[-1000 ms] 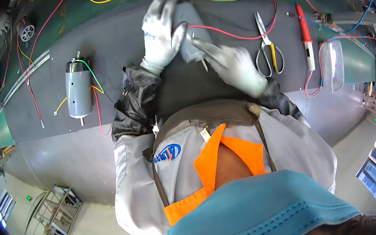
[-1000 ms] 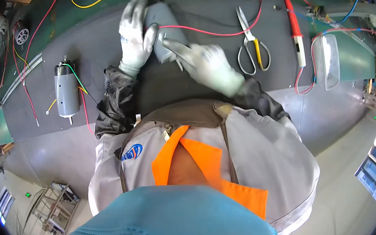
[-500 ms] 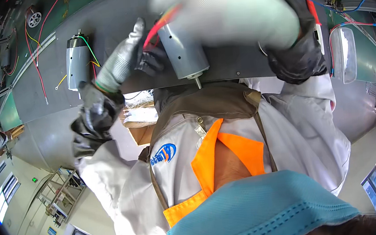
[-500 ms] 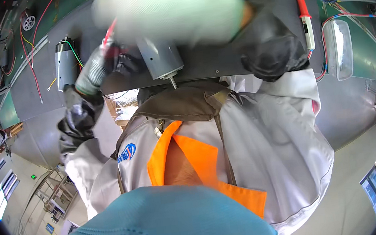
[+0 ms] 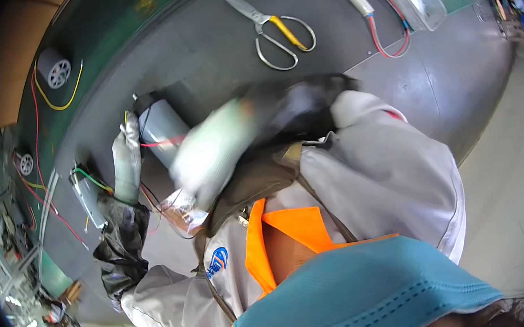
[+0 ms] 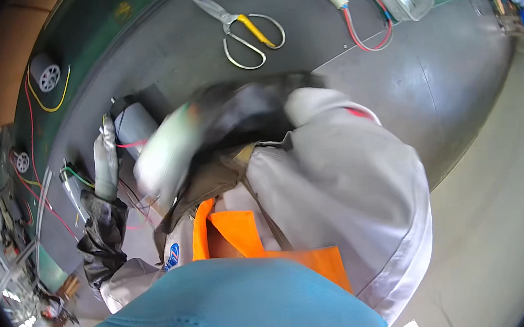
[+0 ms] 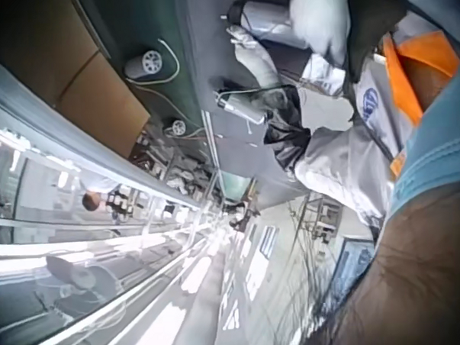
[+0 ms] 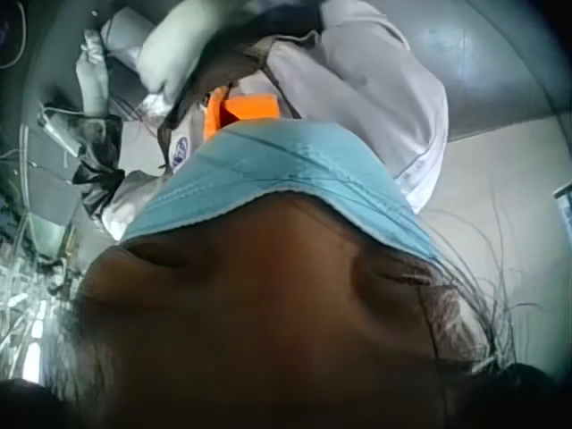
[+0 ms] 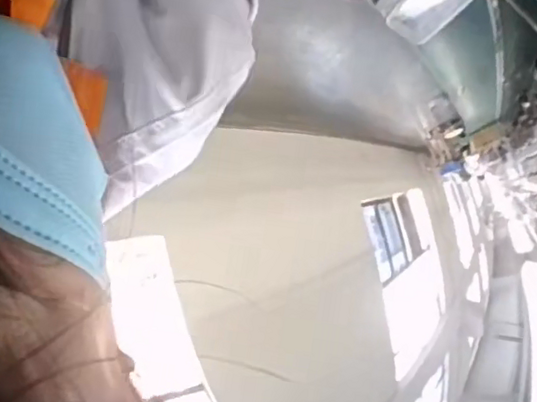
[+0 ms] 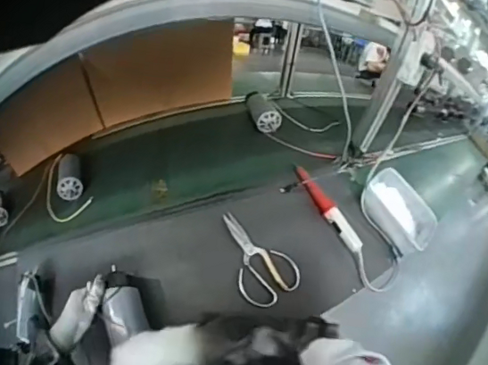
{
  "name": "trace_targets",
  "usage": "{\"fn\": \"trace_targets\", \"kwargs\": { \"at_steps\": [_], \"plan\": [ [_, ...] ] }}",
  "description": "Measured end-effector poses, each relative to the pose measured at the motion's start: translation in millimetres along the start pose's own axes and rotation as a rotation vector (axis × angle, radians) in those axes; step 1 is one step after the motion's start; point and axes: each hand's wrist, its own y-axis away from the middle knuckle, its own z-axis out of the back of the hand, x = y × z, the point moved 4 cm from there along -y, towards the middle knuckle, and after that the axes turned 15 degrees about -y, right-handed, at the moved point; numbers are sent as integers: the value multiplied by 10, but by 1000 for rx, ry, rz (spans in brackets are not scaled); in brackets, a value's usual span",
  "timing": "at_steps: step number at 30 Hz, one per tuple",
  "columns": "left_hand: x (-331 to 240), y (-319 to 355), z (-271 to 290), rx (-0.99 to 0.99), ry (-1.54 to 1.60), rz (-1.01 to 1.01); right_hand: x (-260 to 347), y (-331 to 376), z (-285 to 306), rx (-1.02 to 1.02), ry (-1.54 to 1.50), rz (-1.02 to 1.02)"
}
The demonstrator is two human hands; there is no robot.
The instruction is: Connecting and organizing wires on small electric motors at a production workstation.
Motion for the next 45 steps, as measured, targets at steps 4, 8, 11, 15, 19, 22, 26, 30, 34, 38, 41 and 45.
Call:
{"fn": "trace_targets", "kwargs": {
  "at_steps": [4,8,11,15,19,22,26,30,34,38,41,45],
  "plan": [
    [13,40,-82,161,112,164,544,2145,587,-401,-65,-543],
    [-340,3,-114,12,-184,-252,1027,3723,591,-1204,98,-788],
    [-469,28,-172,-7,-341,-325,1171,4621,1026,-1801,525,-892],
    [-575,111,-178,-42,-422,-430,778,5340,1821,-1621,1092,-1062],
    [-690,112,-184,69,-452,-419,229,5864,2251,-1734,800,-1052],
    [-781,94,-196,240,-592,-311,254,5763,2155,-1706,894,-1005],
    [-906,139,-177,566,-379,-160,712,4962,1561,-1734,969,-650],
    [-1021,187,-150,653,-318,-260,852,3629,895,-1664,118,42],
    [-872,267,-106,743,-124,-75,564,2349,748,-1321,-429,81],
    [-784,295,-66,726,-236,124,96,1381,483,-1080,-786,172],
    [-841,318,5,803,-220,42,15,988,266,-963,44,201],
    [-803,375,-39,792,-16,47,-55,808,12,-717,907,335]
  ]
}}
